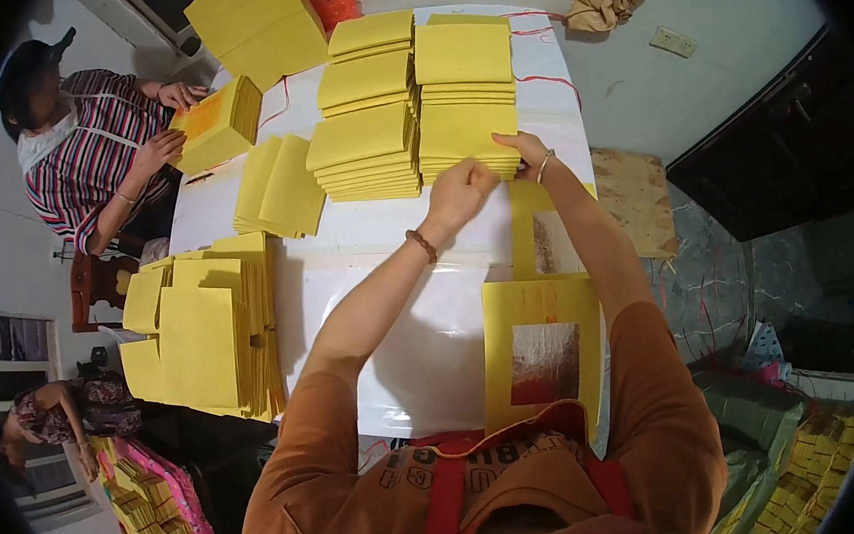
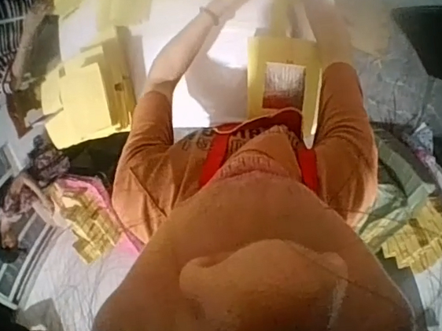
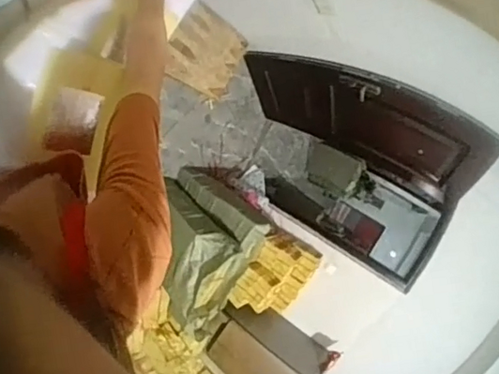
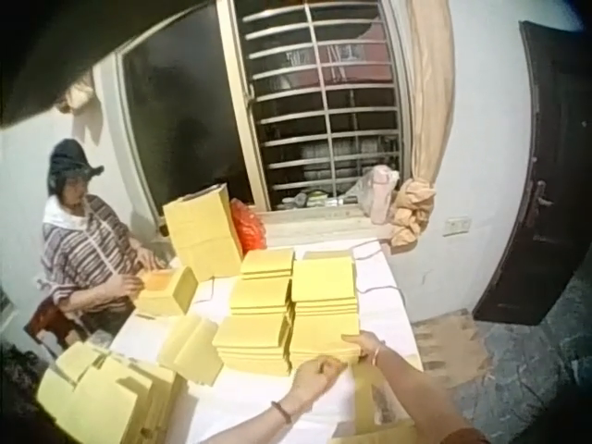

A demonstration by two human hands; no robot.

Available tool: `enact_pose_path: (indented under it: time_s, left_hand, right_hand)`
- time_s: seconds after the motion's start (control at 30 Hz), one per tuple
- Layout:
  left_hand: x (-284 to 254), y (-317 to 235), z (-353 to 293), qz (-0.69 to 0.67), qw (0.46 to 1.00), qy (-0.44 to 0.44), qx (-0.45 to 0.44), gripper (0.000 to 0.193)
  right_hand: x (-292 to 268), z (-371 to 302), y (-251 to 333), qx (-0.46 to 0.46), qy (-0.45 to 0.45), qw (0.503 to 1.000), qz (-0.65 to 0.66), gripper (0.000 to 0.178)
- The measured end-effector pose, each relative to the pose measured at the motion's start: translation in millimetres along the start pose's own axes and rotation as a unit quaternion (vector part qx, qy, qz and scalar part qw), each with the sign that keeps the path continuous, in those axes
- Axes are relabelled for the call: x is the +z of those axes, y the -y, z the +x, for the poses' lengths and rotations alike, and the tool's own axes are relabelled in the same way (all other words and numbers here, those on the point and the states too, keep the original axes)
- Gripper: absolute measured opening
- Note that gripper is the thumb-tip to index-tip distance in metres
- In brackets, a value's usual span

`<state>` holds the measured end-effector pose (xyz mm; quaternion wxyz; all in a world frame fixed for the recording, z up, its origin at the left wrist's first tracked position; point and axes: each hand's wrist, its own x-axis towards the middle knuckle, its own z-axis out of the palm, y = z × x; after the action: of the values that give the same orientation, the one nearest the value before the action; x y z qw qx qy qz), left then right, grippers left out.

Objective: Placing foil inserts onto yellow paper sheets and stacking the finished joss paper.

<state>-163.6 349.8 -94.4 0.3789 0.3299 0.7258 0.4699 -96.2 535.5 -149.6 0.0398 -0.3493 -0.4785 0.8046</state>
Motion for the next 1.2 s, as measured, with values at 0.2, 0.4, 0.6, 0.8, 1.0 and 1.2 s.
enact_pose_path:
  time_s: [0.2,0.4,0.6,0.8,1.0,1.2]
  left_hand:
    - [-34.2,6.9,38.0,0.543,0.816,0.038,0.193,0.100]
    - [-19.3,28.6,46.5,0.574,0.794,-0.012,0.202,0.089]
    - [-17.6,28.4,49.7,0.599,0.777,-0.013,0.196,0.074]
    - [-27.6,3.1,50.8,0.621,0.763,0.040,0.175,0.077]
    - [-32.3,-8.3,23.8,0.574,0.762,-0.023,0.300,0.076]
    - [5.6,37.4,-93.2,-0.022,0.981,-0.071,0.182,0.053]
  right_hand:
    - [9.0,2.0,-0.6,-0.007,0.000,1.000,0.003,0.040]
    - [0.6,6.9,1.1,-0.008,-0.005,0.998,-0.057,0.060]
    - [7.5,-48.7,26.8,-0.058,-0.205,0.968,-0.132,0.081]
    - [-36.5,-167.3,31.3,-0.088,-0.091,0.988,-0.092,0.042]
    - [-70.8,-252.7,-34.4,-0.126,-0.088,0.988,0.015,0.041]
    - [-69.1,-293.0,-157.8,-0.116,-0.054,0.979,0.157,0.050]
